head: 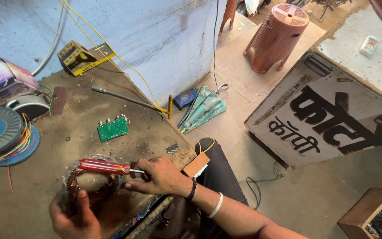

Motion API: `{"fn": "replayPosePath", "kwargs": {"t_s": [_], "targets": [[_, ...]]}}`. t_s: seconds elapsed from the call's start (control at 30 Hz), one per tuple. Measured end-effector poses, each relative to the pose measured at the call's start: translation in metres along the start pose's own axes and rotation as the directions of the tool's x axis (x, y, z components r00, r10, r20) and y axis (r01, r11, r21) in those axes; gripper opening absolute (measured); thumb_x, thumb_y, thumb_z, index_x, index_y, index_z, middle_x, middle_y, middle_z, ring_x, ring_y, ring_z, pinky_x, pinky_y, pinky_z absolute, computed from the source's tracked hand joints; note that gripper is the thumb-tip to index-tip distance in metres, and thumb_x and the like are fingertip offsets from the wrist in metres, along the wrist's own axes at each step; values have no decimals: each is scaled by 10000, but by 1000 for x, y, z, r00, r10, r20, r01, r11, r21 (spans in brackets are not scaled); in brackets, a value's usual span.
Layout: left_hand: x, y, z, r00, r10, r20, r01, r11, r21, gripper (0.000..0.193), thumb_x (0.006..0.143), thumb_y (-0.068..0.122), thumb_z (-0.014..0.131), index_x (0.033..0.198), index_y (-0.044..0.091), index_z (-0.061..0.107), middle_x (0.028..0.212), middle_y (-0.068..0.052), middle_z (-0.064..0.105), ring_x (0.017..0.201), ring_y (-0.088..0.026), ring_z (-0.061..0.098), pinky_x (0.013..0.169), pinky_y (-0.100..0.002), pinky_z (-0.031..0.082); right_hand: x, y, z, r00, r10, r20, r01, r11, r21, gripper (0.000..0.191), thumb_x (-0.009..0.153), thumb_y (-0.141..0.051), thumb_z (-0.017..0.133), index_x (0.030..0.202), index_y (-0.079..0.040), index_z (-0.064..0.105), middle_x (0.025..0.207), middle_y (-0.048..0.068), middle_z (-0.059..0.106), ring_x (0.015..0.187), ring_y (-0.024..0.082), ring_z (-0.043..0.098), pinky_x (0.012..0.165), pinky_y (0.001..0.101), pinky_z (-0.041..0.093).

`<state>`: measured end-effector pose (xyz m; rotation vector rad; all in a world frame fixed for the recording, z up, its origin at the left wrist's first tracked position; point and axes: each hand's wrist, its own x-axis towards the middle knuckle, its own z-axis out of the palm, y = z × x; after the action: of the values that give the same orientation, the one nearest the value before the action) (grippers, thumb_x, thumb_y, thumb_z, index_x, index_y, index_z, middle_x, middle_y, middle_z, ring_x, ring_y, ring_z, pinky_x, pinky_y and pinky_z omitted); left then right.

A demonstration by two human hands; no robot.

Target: The person uses a screwdriver to scrape and clean the copper windings and slots of a motor stator. They rotate the stator to access different sections and continue scraping debris from the interior.

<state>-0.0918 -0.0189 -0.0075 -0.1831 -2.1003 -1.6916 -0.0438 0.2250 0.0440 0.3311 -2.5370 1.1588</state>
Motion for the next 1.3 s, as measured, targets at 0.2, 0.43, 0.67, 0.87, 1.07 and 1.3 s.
{"fn": "replayPosePath", "kwargs": {"t_s": [0.2, 0.43, 0.67, 0.87, 1.07, 1.3], "targets": [[1, 27, 5, 996, 73, 59, -82, 983, 165, 548, 942, 284, 814, 1272, -48, 529, 1113, -122, 601, 920, -180, 647, 845, -302, 555, 0, 0, -4, 997, -58, -54, 63, 994, 84, 304, 1024, -367, 659, 922, -80, 647, 604, 76, 573, 576, 274, 634, 564, 405, 480], [2, 10, 6, 983, 84, 166, -73, 995, -71, 655, 926, 259, 792, 1400, -15, 434, 1152, -72, 582, 1023, -127, 586, 957, -259, 508, 1, -1, -7, 987, -146, -67, 153, 982, 107, 211, 1019, -277, 653, 927, -88, 672, 589, 54, 566, 547, 241, 614, 562, 390, 479], [-4, 2, 3, 979, 39, 203, -6, 988, -157, 711, 928, 218, 799, 1462, -12, 390, 1054, -46, 526, 965, -114, 525, 893, -241, 468, 1, -3, -6, 980, -183, -77, 192, 971, 144, 219, 1022, -264, 671, 887, -93, 673, 612, 49, 584, 556, 230, 618, 560, 389, 469], [-1, 16, 6, 970, 86, 227, -31, 971, -236, 655, 968, 215, 765, 1437, -17, 371, 1128, -40, 546, 1041, -110, 554, 1006, -256, 485, 0, -2, -3, 975, -209, -80, 214, 975, 58, 272, 999, -280, 715, 811, -99, 635, 581, 67, 563, 563, 263, 621, 570, 410, 469], [3, 19, 2, 978, -22, 206, 55, 986, -158, 647, 999, 221, 740, 1476, -45, 394, 1268, -60, 602, 1130, -138, 607, 1020, -268, 496, -1, 1, 0, 969, -237, -66, 238, 971, 18, 196, 947, -257, 722, 977, -63, 715, 595, 72, 568, 571, 269, 619, 592, 404, 489], [3, 19, 3, 979, 14, 204, 34, 973, -229, 632, 995, 181, 756, 1486, -67, 446, 1228, -88, 616, 1122, -140, 598, 1074, -283, 482, -4, 8, 2, 960, -273, -56, 276, 960, 50, 179, 953, -238, 717, 986, -63, 696, 633, 56, 578, 605, 251, 629, 630, 394, 498]]}}
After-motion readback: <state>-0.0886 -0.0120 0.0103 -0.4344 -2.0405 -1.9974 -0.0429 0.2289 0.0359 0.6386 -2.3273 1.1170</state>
